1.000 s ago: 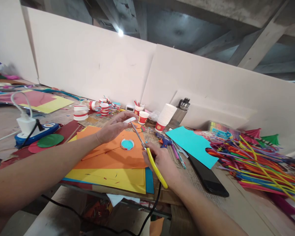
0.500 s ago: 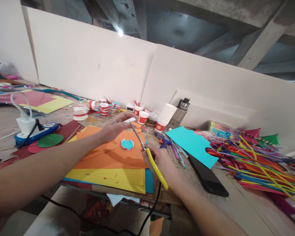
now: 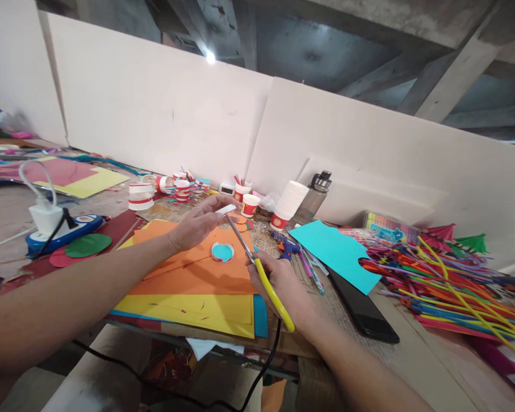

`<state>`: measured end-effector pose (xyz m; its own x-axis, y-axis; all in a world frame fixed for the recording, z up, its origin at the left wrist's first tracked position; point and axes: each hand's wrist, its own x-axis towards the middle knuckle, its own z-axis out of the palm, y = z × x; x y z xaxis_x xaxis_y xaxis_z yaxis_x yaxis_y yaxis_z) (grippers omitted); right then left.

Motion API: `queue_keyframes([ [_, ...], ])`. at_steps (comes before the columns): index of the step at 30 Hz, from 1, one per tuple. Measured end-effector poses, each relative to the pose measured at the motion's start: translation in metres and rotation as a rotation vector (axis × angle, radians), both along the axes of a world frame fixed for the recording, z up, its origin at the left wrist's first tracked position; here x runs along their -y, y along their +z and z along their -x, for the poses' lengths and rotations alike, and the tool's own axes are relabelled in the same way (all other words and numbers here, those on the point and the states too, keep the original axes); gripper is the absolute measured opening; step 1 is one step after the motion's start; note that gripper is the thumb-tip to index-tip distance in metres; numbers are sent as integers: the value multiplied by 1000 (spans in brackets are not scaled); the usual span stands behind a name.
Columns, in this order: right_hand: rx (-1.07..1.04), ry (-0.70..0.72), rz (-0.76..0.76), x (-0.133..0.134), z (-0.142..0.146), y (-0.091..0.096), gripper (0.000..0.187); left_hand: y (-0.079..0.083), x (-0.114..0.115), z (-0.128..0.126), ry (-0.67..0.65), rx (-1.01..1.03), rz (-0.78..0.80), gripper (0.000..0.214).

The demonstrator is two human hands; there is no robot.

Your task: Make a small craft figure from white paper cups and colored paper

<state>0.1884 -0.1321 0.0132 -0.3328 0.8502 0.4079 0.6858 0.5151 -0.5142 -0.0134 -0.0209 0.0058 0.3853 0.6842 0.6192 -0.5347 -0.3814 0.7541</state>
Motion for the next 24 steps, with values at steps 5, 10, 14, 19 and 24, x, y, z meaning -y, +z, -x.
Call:
queue_keyframes([
  [5, 14, 3, 8, -1, -1, -1, 15, -1, 0, 1, -48, 3, 29, 24],
  [10, 14, 11, 57, -2, -3, -3, 13, -2, -1, 3, -106, -21, 98, 26],
  [14, 28, 46, 65, 1, -2, 1, 13, 0, -2, 3, -92, 18, 93, 25],
  [19, 10, 43, 52, 5, -1, 8, 13, 1, -4, 5, -73, 41, 69, 24],
  [24, 16, 7, 85, 1, -5, 7, 16, -1, -5, 7, -58, 35, 37, 23],
])
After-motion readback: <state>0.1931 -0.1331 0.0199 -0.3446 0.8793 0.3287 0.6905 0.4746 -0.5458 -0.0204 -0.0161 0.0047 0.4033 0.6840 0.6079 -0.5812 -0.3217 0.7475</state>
